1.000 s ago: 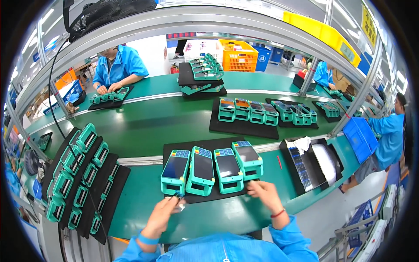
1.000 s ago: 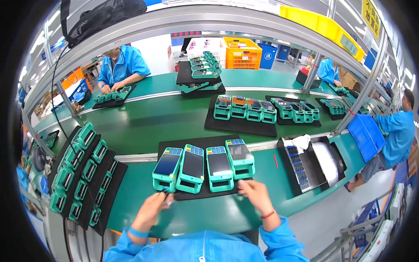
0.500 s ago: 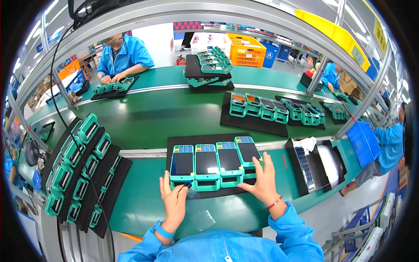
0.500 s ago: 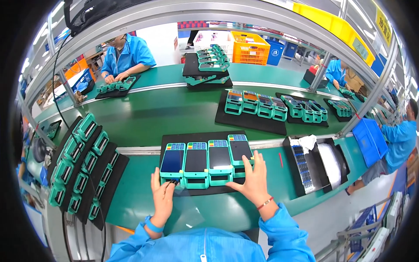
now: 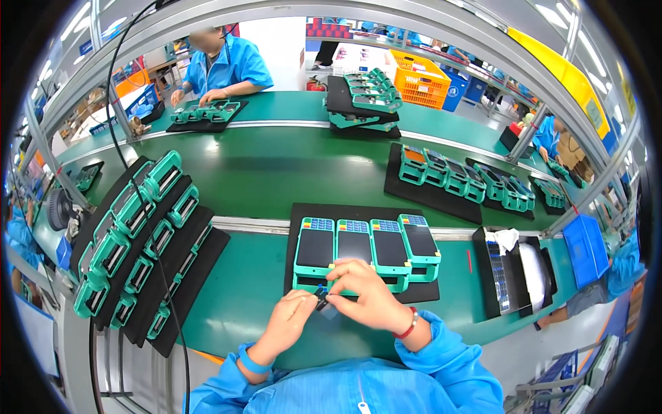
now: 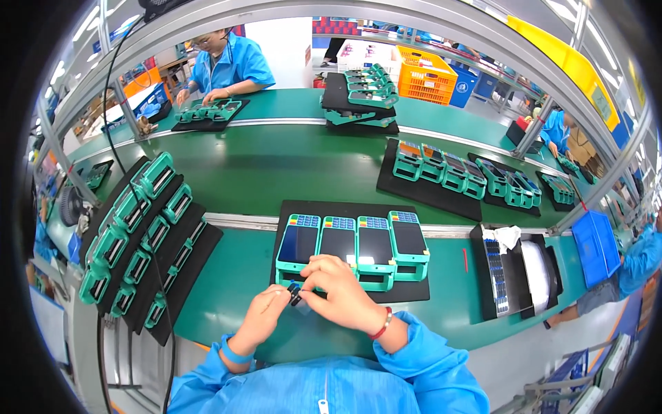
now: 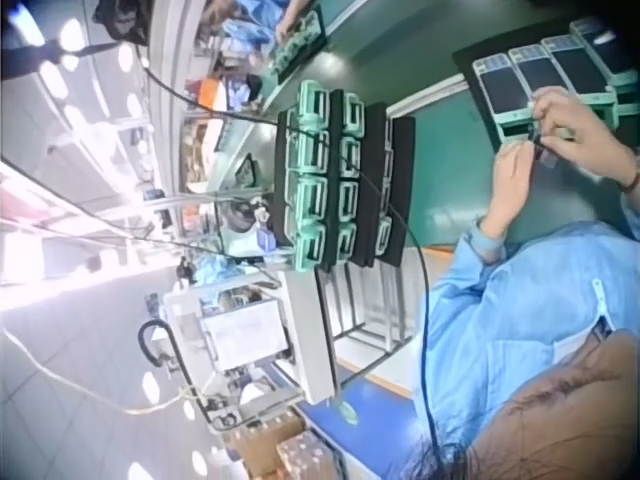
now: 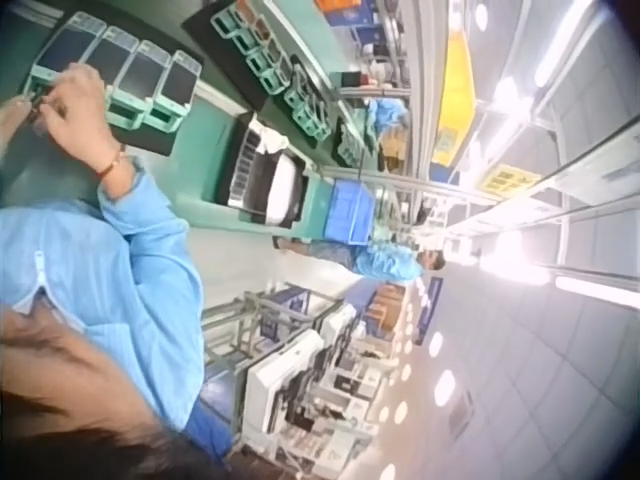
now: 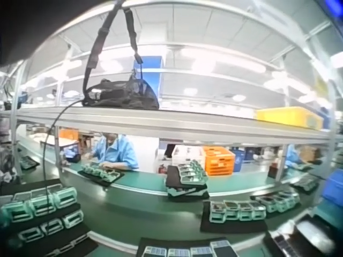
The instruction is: The person assembles handheld electronic devices by inserting small button components from a component tray into casings on a factory assembly line by hand.
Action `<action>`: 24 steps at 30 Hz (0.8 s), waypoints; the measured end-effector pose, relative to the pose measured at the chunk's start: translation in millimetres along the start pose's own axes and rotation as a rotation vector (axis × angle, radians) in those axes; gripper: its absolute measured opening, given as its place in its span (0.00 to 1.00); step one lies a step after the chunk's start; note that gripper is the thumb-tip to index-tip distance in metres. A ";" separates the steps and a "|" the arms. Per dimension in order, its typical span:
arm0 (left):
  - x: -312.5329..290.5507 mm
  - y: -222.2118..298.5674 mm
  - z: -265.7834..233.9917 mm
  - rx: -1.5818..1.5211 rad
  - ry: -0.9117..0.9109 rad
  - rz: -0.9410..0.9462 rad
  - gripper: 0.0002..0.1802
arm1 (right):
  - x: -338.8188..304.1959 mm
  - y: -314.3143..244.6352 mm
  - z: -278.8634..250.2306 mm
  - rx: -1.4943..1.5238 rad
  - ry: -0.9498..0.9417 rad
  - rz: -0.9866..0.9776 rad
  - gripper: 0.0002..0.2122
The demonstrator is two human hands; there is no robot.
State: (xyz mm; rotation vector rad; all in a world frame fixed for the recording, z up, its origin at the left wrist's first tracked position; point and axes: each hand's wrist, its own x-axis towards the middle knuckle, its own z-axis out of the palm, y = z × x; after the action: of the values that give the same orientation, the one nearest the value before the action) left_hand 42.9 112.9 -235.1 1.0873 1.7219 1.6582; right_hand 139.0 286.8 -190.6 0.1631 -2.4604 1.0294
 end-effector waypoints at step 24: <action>1.3 -5.3 -25.2 0.992 0.062 0.335 0.09 | 4.8 37.6 62.4 -0.217 0.389 0.145 0.03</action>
State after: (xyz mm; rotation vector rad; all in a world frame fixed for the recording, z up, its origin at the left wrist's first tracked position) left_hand 20.7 99.9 -236.9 1.8304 2.5983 0.9334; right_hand 101.0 270.3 -250.7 -0.2655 -2.2251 0.7574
